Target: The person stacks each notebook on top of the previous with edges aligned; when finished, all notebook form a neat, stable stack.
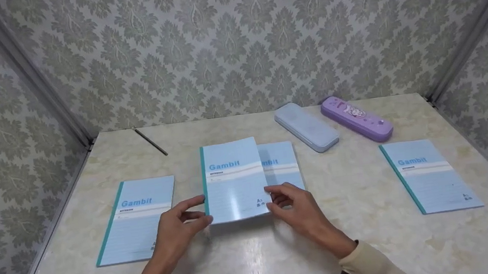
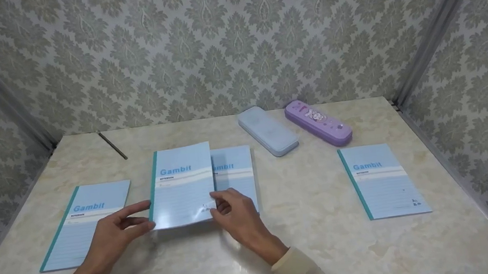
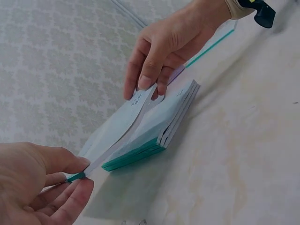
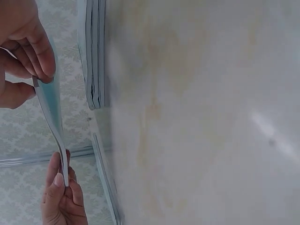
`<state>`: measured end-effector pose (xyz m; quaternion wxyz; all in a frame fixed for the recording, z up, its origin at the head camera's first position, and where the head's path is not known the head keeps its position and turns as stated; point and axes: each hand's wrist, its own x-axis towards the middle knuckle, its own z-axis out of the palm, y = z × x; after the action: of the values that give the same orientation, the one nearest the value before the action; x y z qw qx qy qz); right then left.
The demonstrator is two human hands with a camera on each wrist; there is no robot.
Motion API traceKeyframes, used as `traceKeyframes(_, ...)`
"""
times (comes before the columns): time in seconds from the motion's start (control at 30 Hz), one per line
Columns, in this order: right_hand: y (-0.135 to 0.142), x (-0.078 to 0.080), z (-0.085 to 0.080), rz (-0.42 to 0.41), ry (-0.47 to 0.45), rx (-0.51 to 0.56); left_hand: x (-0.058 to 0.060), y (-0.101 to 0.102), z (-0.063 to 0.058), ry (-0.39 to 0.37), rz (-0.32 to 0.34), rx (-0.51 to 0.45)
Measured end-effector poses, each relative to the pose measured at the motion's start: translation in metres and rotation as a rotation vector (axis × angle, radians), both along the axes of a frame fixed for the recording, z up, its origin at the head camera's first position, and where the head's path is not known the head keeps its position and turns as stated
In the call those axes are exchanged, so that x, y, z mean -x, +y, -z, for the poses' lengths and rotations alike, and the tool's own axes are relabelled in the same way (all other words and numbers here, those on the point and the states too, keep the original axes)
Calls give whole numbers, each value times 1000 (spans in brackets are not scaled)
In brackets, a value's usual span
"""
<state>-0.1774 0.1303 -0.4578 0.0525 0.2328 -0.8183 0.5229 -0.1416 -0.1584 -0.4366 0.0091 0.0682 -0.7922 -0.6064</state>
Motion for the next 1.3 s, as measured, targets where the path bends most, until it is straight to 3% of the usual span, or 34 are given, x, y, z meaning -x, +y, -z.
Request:
traceKeyframes(0.2,19,2,0,54,20,-21,8,19,2,79,47,0)
traceKeyframes(0.37,33,4,1,86,14,-30,17,34,5,81,53,38)
traceKeyframes(0.73,60,5,4,145,21,2,33,64,13,65,92,21)
traceKeyframes(1.03,72,8,7,180,2,-29,39,77,22,88,134,4)
traceKeyframes(1.3,75,10,14,229,-25,-59,44,83,29,87,131,24)
